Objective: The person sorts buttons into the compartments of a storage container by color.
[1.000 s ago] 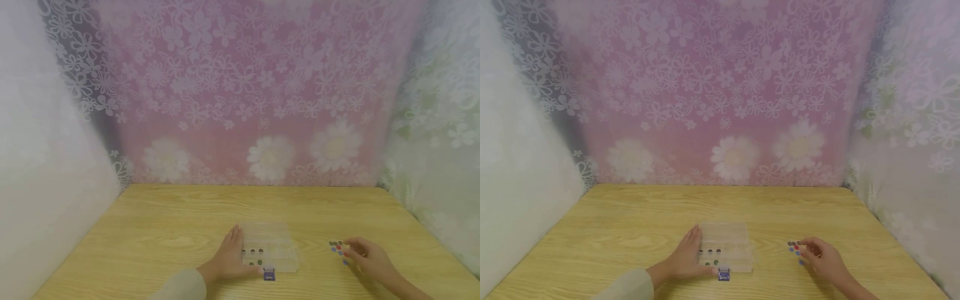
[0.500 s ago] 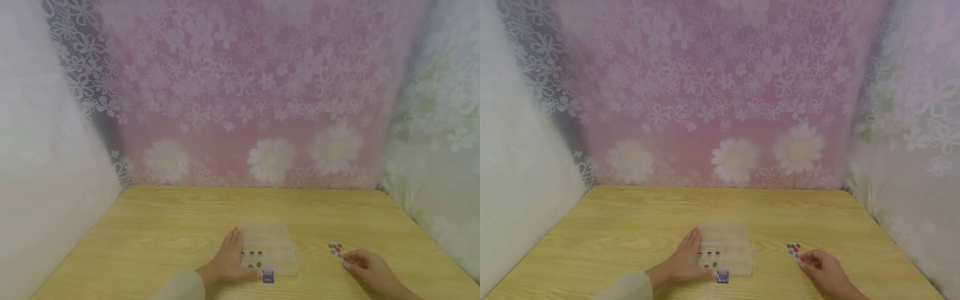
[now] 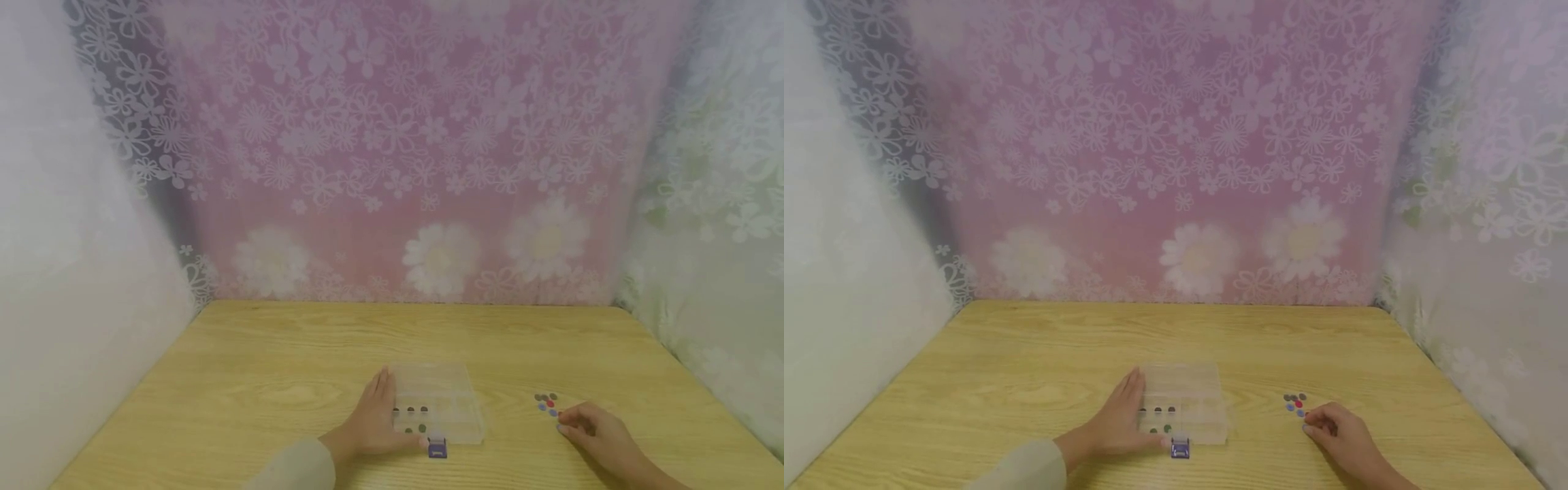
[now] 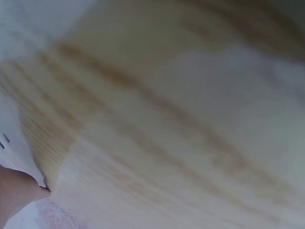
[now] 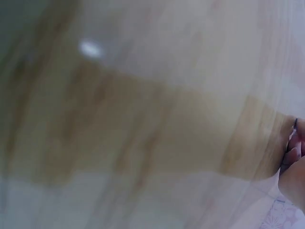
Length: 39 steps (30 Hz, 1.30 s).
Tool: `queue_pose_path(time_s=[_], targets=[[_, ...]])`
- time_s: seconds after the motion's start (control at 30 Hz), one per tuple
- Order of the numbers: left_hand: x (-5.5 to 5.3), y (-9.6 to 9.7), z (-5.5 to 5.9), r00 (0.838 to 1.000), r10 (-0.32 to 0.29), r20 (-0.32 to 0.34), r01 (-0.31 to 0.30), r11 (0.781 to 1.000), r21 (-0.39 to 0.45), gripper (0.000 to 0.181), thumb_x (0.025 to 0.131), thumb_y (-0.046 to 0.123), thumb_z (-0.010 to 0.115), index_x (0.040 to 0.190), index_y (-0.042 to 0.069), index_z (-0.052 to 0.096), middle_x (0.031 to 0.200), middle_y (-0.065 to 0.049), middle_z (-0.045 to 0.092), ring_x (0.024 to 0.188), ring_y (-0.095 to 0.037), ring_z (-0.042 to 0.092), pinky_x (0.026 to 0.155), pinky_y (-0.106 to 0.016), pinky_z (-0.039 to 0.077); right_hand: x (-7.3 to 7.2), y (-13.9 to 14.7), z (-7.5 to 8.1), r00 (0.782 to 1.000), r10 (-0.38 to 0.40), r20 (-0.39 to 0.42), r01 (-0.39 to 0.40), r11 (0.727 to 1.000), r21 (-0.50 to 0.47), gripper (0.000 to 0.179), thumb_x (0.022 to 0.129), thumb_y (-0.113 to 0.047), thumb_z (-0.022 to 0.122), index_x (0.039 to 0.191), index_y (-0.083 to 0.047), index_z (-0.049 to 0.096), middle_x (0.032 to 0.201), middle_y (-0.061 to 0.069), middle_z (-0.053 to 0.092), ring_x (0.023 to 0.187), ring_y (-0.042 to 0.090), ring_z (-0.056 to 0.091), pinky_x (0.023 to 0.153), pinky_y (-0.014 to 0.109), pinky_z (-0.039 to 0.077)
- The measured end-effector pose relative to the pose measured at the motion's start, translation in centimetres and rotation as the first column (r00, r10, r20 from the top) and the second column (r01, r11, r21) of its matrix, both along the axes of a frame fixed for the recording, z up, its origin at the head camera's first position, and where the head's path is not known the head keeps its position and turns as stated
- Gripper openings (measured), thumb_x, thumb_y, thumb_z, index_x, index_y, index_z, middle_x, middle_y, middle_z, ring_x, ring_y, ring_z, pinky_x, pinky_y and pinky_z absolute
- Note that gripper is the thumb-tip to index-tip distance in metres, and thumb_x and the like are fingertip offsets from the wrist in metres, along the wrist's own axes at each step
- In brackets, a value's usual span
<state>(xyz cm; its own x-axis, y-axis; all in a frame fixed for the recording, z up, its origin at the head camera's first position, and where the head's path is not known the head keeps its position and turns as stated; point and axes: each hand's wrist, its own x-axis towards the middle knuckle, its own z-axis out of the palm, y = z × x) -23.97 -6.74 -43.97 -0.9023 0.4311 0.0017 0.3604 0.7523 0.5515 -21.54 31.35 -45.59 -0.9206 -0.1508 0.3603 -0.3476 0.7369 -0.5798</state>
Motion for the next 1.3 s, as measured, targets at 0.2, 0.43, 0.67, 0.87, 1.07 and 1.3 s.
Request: queue_pose_path(time_s=[0.2, 0.43, 0.67, 0.87, 1.07, 1.3], targets=[[-0.1, 0.0, -0.1, 1.000, -0.001, 0.010, 0.001, 1.000, 0.001, 0.121, 0.070, 0.067, 0.065, 0.146, -0.006, 0.006, 0.154, -0.026, 0.001, 0.142, -0.042, 0.003, 0.114, -0.054, 0.014, 0.0, -0.3, 0.0, 1.000, 0.001, -0.006, -0.001, 1.000, 0.025, 0.009, 0.078, 0.000, 0.069, 0.084, -0.003, 0.063, 0.076, -0.006, 0.061, 0.067, -0.011, 0.046, 0.056, 0.016, 0.045], [-0.1, 0.0, 0.0, 1.000, 0.000, 0.012, 0.000, 1.000, -0.003, 0.121, 0.070, 0.067, 0.065, 0.146, -0.006, 0.006, 0.154, -0.026, 0.001, 0.142, -0.042, 0.004, 0.115, -0.054, 0.014, -0.1, -0.5, 0.2, 0.999, 0.045, 0.002, -0.045, 0.996, 0.073, 0.010, 0.078, 0.004, 0.067, 0.085, 0.000, 0.061, 0.076, -0.003, 0.059, 0.065, -0.010, 0.043, 0.054, 0.016, 0.044], [0.1, -0.1, 0.4, 1.000, 0.007, 0.021, -0.007, 1.000, -0.005, 0.121, 0.070, 0.067, 0.065, 0.146, -0.005, 0.005, 0.154, -0.026, 0.001, 0.143, -0.041, 0.003, 0.115, -0.053, 0.013, -0.3, -0.6, 0.6, 0.994, 0.114, 0.003, -0.113, 0.988, 0.108, 0.009, 0.079, 0.004, 0.065, 0.085, 0.000, 0.058, 0.077, -0.002, 0.055, 0.065, -0.009, 0.041, 0.053, 0.017, 0.043], [0.4, -0.1, 0.9, 1.000, -0.001, 0.017, 0.002, 1.000, -0.008, 0.120, 0.070, 0.065, 0.066, 0.146, -0.006, 0.006, 0.154, -0.026, 0.001, 0.143, -0.041, 0.004, 0.115, -0.054, 0.013, -0.5, -0.3, 0.7, 0.994, 0.104, 0.028, -0.107, 0.988, 0.113, 0.009, 0.081, -0.001, 0.065, 0.081, -0.003, 0.057, 0.076, -0.004, 0.055, 0.065, -0.010, 0.042, 0.054, 0.017, 0.043], [0.2, -0.1, 0.8, 1.000, -0.012, 0.012, 0.012, 1.000, -0.009, 0.120, 0.070, 0.065, 0.066, 0.146, -0.006, 0.006, 0.154, -0.026, 0.001, 0.142, -0.041, 0.003, 0.114, -0.054, 0.014, -0.5, -0.3, 1.6, 0.985, 0.002, 0.173, -0.024, 0.992, 0.124, 0.007, 0.085, -0.009, 0.064, 0.082, -0.005, 0.060, 0.077, -0.001, 0.059, 0.065, -0.008, 0.044, 0.057, 0.018, 0.044], [0.2, -0.1, 0.6, 1.000, -0.012, 0.000, 0.012, 1.000, -0.022, 0.120, 0.070, 0.065, 0.066, 0.146, -0.006, 0.006, 0.154, -0.026, 0.002, 0.143, -0.041, 0.004, 0.114, -0.054, 0.015, -0.6, -0.7, 2.4, 0.970, -0.052, 0.236, 0.025, 0.993, 0.115, 0.008, 0.086, -0.012, 0.064, 0.084, -0.005, 0.063, 0.080, 0.000, 0.064, 0.069, -0.007, 0.051, 0.063, 0.018, 0.047]])
